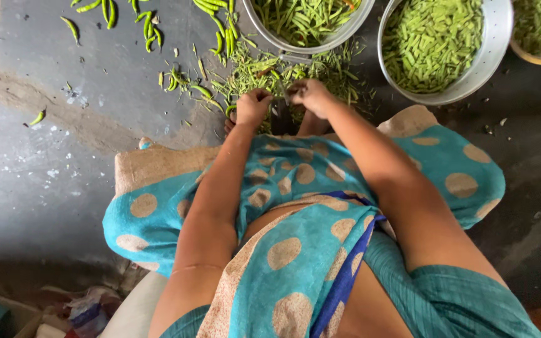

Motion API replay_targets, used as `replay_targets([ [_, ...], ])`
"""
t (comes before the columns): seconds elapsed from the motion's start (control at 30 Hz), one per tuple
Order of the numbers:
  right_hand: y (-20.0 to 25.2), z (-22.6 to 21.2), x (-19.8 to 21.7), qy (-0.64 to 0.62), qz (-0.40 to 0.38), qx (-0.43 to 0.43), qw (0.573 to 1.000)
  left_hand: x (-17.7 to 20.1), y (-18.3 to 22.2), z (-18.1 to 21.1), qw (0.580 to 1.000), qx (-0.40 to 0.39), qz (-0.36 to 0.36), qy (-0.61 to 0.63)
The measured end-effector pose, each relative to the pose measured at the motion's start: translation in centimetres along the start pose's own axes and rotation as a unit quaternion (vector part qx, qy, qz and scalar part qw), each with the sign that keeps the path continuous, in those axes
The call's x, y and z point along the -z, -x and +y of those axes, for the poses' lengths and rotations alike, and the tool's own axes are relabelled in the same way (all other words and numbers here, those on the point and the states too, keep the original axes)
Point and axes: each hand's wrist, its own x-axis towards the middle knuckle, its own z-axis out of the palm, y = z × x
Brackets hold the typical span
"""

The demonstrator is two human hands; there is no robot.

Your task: The person sits on the floor and uses a fixed blade to chop green chilies into small pieces. The chopped pieces are collected in metal bowls while the stems and trimmings are discarded on the floor.

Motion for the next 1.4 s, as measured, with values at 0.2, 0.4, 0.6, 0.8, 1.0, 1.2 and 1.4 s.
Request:
replay_targets([
  [0.2, 0.9, 1.2, -1.5, 0.129, 0.057, 0.152, 0.978, 0.0, 1.8, 5.3, 0.998, -0.015, 0.057, -0.013],
  [0.4, 0.7, 1.3, -0.5, 0.117, 0.052, 0.17, 0.977, 0.5, 2.4, 6.0, 0.995, -0.059, 0.067, -0.032],
  [0.6, -2.4, 3.0, -0.7, -0.123, 0.086, 0.083, 0.985, -1.9, 0.2, 3.6, 0.997, 0.02, 0.074, 0.001],
  [0.8, -2.6, 0.3, 2.4, -0.094, 0.105, 0.022, 0.99, -0.8, -2.6, 1.0, 0.986, 0.141, 0.093, 0.0],
  [1.0, 2.1, -2.0, 0.8, -0.159, -0.047, -0.089, 0.982, -1.8, -2.4, 2.1, 0.984, 0.118, 0.134, 0.017],
  [1.2, 6.3, -3.4, -4.7, -0.051, -0.12, -0.081, 0.988, -2.0, -0.9, 3.9, 0.967, 0.138, 0.166, 0.135],
  [1.4, 7.7, -4.1, -5.6, -0.028, -0.121, -0.035, 0.992, -2.5, 0.6, 5.0, 0.96, 0.097, 0.176, 0.194],
])
